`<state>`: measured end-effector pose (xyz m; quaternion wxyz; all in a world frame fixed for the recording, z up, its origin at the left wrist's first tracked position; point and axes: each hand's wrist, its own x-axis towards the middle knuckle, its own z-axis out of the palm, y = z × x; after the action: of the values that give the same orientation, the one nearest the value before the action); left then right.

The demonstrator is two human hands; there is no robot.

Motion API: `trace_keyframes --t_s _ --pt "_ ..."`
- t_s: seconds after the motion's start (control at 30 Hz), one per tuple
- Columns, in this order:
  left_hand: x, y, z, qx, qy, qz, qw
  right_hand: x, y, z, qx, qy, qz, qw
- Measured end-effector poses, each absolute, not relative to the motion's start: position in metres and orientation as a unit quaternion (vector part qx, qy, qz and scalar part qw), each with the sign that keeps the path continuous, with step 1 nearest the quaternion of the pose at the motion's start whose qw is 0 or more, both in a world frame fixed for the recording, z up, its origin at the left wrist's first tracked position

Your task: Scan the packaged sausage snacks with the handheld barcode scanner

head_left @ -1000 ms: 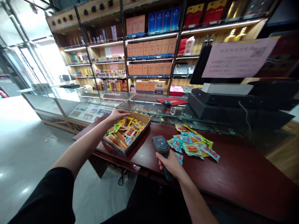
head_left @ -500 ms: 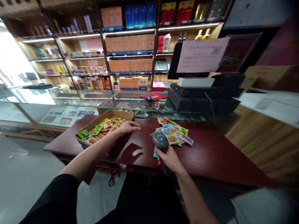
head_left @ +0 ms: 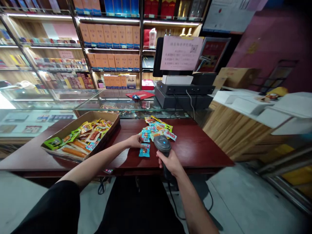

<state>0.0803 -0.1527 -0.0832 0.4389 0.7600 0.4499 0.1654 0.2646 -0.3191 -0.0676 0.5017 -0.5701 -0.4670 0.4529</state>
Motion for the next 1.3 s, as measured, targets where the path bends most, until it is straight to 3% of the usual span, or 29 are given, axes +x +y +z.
trace_keyframes --t_s 0.17,0.57,0.73,0.9,1.3 --pt "0.082 -0.159 -0.085 0.764 0.467 0.171 0.412 0.266 -0.320 -0.070 -0.561 -0.476 0.460 0.497" --pt "0.087 -0.177 -0.078 0.732 0.447 0.170 0.485 0.262 -0.323 -0.064 -0.556 -0.490 0.457 0.493" --pt "0.086 -0.180 -0.080 0.644 0.443 0.255 0.569 0.251 -0.325 -0.061 -0.557 -0.505 0.458 0.475" --pt "0.081 -0.170 -0.074 0.594 0.442 0.363 0.566 0.235 -0.327 -0.052 -0.557 -0.532 0.451 0.451" --pt "0.073 -0.166 -0.049 0.571 0.439 0.393 0.572 0.221 -0.319 -0.045 -0.555 -0.553 0.427 0.451"
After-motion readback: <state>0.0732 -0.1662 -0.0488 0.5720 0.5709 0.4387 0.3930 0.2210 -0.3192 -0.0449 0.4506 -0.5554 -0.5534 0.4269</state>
